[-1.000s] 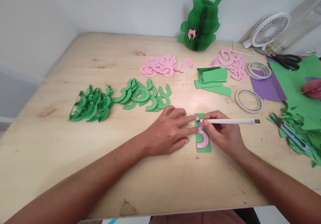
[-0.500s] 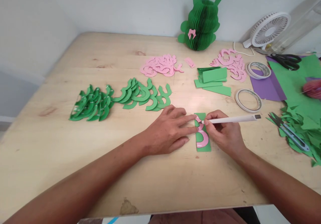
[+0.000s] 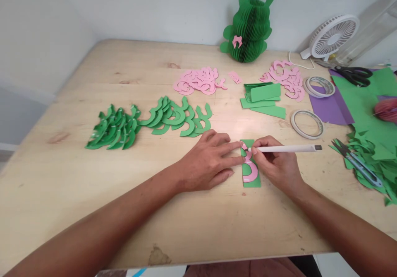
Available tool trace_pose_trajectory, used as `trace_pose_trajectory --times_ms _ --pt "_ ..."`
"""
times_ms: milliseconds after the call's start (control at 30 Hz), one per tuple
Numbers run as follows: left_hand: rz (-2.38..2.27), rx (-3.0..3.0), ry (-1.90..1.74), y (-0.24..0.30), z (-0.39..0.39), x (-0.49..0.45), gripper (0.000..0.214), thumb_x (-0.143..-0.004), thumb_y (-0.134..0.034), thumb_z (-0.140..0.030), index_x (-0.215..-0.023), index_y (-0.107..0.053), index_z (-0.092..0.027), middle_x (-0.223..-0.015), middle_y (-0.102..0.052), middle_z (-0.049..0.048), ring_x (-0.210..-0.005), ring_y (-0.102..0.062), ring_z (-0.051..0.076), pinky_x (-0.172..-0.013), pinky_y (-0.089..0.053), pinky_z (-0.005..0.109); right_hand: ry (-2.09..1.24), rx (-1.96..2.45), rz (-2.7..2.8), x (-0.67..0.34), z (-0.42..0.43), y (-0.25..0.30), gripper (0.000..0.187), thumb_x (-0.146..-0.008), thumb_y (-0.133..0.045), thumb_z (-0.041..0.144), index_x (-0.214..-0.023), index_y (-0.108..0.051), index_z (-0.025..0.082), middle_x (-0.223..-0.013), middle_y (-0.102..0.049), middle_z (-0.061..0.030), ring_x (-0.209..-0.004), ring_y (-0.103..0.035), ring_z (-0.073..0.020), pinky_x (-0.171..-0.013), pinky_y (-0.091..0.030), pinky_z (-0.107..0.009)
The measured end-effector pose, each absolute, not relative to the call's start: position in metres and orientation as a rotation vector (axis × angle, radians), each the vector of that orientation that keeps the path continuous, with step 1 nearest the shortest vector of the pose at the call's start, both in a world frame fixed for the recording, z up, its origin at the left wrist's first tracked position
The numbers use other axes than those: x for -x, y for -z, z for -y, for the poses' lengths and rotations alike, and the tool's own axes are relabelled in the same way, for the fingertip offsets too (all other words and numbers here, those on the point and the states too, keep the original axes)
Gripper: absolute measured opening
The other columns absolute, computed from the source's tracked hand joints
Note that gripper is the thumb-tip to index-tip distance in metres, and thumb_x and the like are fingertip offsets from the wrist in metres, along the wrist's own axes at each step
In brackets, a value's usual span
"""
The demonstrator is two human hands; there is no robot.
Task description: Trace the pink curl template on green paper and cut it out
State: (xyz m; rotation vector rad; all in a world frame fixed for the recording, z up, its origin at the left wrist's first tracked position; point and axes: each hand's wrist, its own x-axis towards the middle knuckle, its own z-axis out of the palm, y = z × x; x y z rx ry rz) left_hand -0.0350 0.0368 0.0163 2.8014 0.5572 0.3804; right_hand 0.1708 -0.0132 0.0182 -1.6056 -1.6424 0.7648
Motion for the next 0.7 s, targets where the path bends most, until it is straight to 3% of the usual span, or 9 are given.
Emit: trace_pose_trajectory --times_ms 700 --pt "-0.559 -2.798 -0.369 -0.0169 -0.0367 0.0350 0.035 -0.089 -0.044 -0.026 -0.122 -0.056 -0.030 -0.136 -0.049 0.0045 -0.112 -0.043 0.027 -0.095 -0.027 0.048 -0.666 1.656 1.688 -0.1690 0.0124 -0.0239 0.010 -0.078 -0.054 0.021 -0.069 -0.051 0.021 -0.054 -0.050 0.0043 -0.043 -0.043 -0.0083 -0.039 -0.033 -0.020"
